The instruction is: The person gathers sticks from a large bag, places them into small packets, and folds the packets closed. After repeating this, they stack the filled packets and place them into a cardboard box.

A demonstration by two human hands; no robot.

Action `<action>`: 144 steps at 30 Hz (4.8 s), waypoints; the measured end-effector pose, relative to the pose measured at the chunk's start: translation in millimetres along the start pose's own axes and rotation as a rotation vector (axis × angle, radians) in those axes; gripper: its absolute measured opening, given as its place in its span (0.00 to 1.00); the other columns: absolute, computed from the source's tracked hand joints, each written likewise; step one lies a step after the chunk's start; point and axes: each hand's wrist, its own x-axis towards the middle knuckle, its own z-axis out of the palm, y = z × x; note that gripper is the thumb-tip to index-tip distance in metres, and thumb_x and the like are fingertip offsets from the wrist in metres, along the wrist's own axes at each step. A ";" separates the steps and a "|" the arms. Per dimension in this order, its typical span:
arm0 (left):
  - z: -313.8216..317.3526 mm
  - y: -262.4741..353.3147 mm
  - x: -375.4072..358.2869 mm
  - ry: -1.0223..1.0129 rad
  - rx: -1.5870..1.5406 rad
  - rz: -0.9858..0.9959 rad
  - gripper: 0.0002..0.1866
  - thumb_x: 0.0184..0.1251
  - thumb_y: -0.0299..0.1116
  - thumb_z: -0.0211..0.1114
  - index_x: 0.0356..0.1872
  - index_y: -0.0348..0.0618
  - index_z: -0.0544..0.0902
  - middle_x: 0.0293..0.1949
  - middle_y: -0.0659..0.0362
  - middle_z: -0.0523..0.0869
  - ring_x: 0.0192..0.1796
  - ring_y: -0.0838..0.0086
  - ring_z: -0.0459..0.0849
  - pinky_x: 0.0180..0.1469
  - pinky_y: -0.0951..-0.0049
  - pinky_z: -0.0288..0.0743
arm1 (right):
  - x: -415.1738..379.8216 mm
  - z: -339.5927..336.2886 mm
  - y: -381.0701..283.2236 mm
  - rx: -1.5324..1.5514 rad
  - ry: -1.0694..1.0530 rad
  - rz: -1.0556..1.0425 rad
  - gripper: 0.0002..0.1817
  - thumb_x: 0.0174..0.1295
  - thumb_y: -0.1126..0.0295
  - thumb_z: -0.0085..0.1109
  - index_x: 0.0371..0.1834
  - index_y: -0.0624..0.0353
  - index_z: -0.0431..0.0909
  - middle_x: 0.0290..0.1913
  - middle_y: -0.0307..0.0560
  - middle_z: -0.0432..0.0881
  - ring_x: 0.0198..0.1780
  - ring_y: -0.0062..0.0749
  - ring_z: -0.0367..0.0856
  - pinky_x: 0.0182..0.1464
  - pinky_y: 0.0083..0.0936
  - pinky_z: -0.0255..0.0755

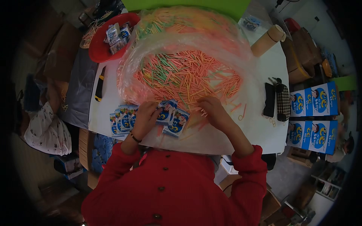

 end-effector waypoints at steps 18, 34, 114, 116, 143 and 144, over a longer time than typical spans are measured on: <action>-3.8 8.7 19.7 0.137 -1.504 -0.668 0.12 0.75 0.32 0.55 0.50 0.36 0.80 0.46 0.56 0.86 0.46 0.71 0.86 0.50 0.71 0.81 | 39.0 21.3 22.0 0.977 0.552 0.876 0.11 0.71 0.68 0.51 0.47 0.65 0.77 0.48 0.44 0.79 0.46 0.23 0.74 0.48 0.19 0.70; 25.7 1.5 6.3 0.025 -1.080 -0.559 0.09 0.67 0.26 0.64 0.45 0.36 0.86 0.34 0.63 0.87 0.35 0.84 0.81 0.38 0.82 0.74 | 28.9 41.7 -4.6 1.196 0.724 0.646 0.11 0.75 0.65 0.46 0.41 0.61 0.73 0.41 0.42 0.80 0.47 0.28 0.79 0.58 0.28 0.70; 13.8 -12.1 3.3 0.049 0.294 -0.065 0.20 0.52 0.36 0.70 0.48 0.47 0.80 0.45 0.59 0.78 0.50 0.62 0.75 0.51 0.61 0.63 | 38.5 15.9 67.8 0.581 0.507 0.559 0.09 0.73 0.71 0.46 0.50 0.60 0.73 0.39 0.37 0.78 0.39 0.25 0.77 0.42 0.24 0.72; 9.3 -2.9 5.4 0.073 0.385 -0.019 0.21 0.51 0.30 0.68 0.50 0.46 0.80 0.46 0.58 0.79 0.49 0.62 0.76 0.52 0.60 0.63 | 42.4 14.1 72.1 0.625 0.509 0.568 0.09 0.73 0.71 0.47 0.50 0.60 0.73 0.39 0.39 0.79 0.38 0.26 0.77 0.42 0.24 0.72; -16.8 4.1 5.0 0.100 -0.953 -0.635 0.11 0.73 0.28 0.56 0.50 0.37 0.81 0.40 0.55 0.81 0.41 0.72 0.80 0.43 0.75 0.73 | 46.2 -17.8 84.5 0.472 0.552 0.526 0.13 0.74 0.69 0.44 0.55 0.62 0.73 0.49 0.47 0.80 0.54 0.26 0.75 0.61 0.24 0.64; -14.5 2.8 6.9 0.102 -0.946 -0.640 0.11 0.73 0.28 0.56 0.50 0.37 0.81 0.40 0.55 0.81 0.41 0.72 0.80 0.43 0.75 0.73 | 52.2 -6.9 72.4 0.725 0.707 0.463 0.13 0.74 0.70 0.45 0.55 0.62 0.73 0.49 0.44 0.80 0.53 0.25 0.75 0.61 0.24 0.65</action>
